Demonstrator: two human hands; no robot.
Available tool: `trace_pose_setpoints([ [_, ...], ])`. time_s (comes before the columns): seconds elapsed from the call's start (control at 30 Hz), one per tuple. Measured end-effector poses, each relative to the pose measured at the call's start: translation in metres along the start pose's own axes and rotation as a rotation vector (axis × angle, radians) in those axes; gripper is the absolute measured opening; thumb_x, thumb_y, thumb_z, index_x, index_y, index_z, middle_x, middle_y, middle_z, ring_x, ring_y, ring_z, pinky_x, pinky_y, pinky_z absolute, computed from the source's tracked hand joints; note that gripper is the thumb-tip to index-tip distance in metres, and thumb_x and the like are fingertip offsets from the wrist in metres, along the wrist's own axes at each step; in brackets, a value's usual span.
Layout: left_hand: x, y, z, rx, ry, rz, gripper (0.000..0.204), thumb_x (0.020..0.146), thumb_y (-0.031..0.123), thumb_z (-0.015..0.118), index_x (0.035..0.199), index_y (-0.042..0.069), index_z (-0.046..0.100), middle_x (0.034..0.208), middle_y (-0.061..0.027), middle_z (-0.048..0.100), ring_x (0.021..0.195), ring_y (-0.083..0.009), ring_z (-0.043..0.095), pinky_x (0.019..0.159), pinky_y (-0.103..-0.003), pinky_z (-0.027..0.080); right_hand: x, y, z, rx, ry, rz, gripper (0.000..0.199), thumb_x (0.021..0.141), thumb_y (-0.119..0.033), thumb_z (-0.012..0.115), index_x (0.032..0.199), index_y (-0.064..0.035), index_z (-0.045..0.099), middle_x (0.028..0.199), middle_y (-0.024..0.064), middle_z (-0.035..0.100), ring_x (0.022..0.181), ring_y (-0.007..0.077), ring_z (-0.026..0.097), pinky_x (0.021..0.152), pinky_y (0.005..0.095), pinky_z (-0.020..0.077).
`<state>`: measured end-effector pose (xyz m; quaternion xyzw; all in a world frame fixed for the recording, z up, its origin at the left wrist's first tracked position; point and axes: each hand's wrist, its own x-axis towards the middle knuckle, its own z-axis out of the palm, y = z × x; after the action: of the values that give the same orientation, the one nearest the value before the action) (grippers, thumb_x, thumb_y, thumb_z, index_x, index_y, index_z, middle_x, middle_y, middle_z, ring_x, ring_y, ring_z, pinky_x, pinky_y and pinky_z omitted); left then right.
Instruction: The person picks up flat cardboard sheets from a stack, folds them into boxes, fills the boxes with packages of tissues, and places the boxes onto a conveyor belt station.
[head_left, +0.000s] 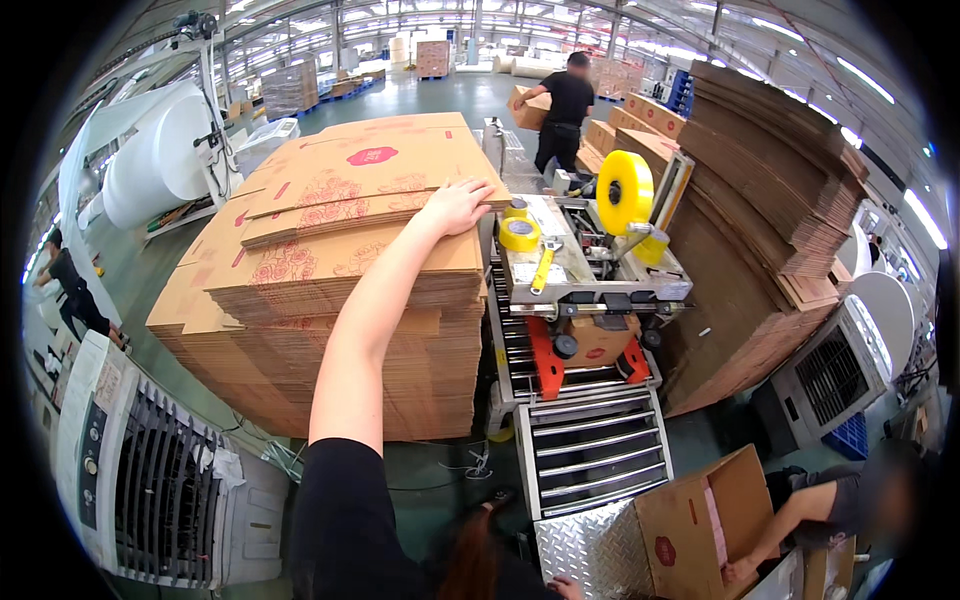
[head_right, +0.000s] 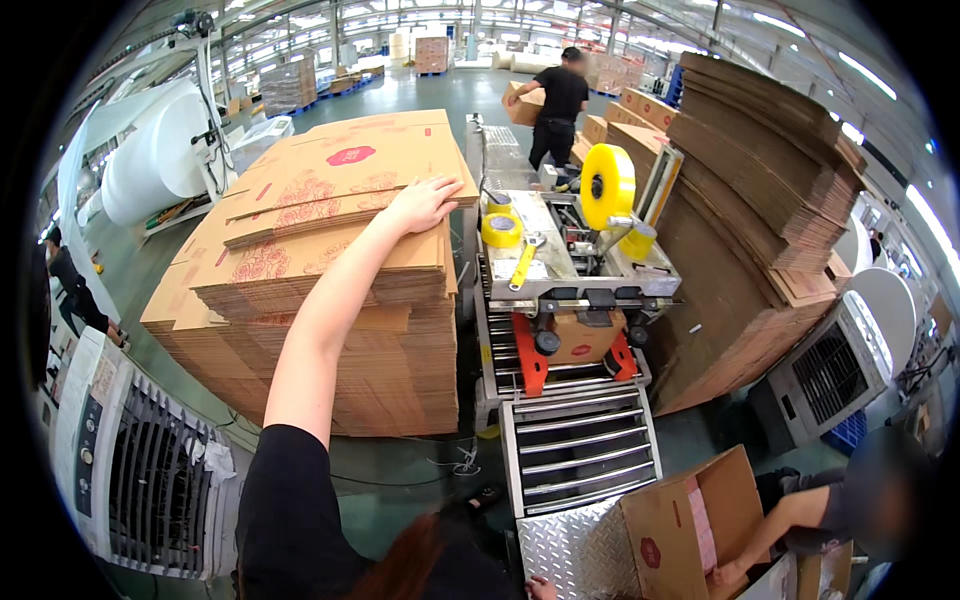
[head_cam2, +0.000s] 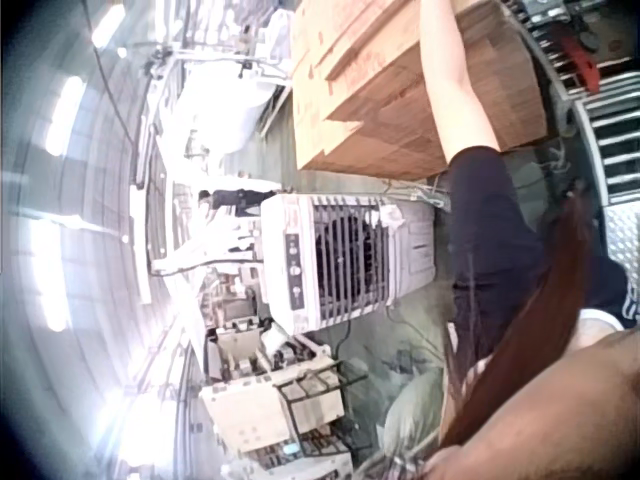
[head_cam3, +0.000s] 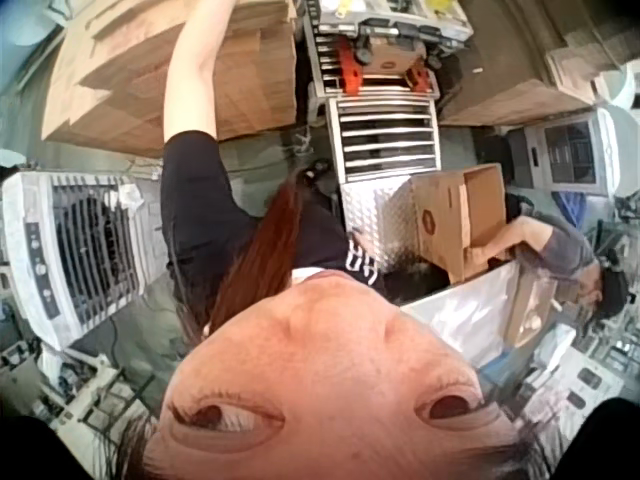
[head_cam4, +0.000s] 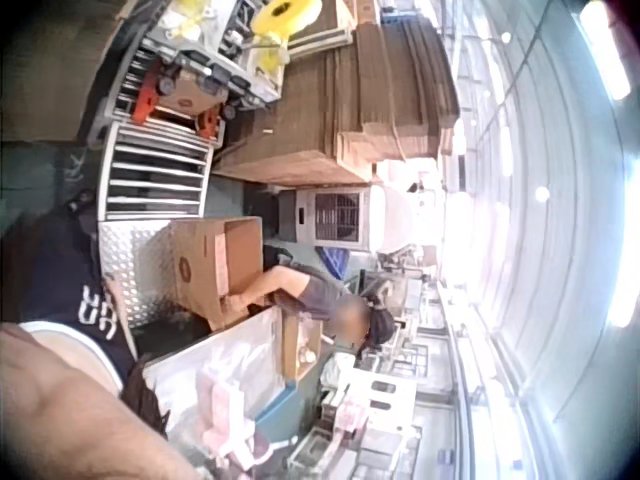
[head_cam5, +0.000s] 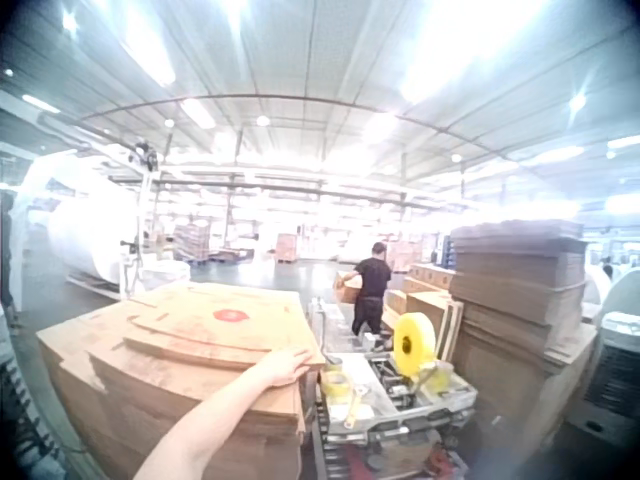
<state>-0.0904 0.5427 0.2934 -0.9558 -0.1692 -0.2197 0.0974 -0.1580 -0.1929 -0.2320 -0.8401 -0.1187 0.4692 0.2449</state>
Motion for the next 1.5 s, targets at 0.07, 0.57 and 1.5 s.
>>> trace_pose_setpoints([
  [0.07, 0.001, 0.018, -0.005, 0.049, -0.021, -0.031, 0.058, 0.095, 0.043, 0.054, 0.146, 0.017, 0.043, 0.147, -0.0101, 0.045, 0.138, -0.0284, 0.038, 0.112, -0.048, 0.032, -0.007, 0.011, 0.002, -0.029, 0.017, 0.011, 0.037, 0.086, -0.007, 0.067, 0.121, 0.0010, 0.060, 0.100, 0.0147, 0.071, 0.086, 0.0215, 0.069, 0.069, 0.0310, 0.0522],
  [0.57, 0.054, 0.037, -0.008, 0.250, 0.086, -0.071, 0.050, 0.065, 0.008, 0.075, 0.112, 0.001, 0.059, 0.086, -0.0170, 0.066, 0.086, -0.0332, 0.067, 0.074, -0.040, 0.056, -0.008, -0.057, -0.032, -0.091, 0.209, -0.070, 0.036, 0.085, -0.008, 0.067, 0.119, 0.0018, 0.061, 0.100, 0.0152, 0.071, 0.085, 0.0221, 0.069, 0.071, 0.0316, 0.0531],
  [1.5, -0.315, -0.005, -0.208, 0.103, 0.055, -0.181, 0.058, 0.077, 0.004, 0.069, 0.133, 0.014, 0.057, 0.127, -0.0184, 0.060, 0.111, -0.0345, 0.062, 0.093, -0.042, 0.052, -0.063, 0.090, 0.056, -0.021, 0.053, -0.122, 0.058, 0.075, -0.034, 0.077, 0.122, -0.0030, 0.063, 0.100, 0.0183, 0.072, 0.097, 0.0301, 0.069, 0.084, 0.0405, 0.0540],
])
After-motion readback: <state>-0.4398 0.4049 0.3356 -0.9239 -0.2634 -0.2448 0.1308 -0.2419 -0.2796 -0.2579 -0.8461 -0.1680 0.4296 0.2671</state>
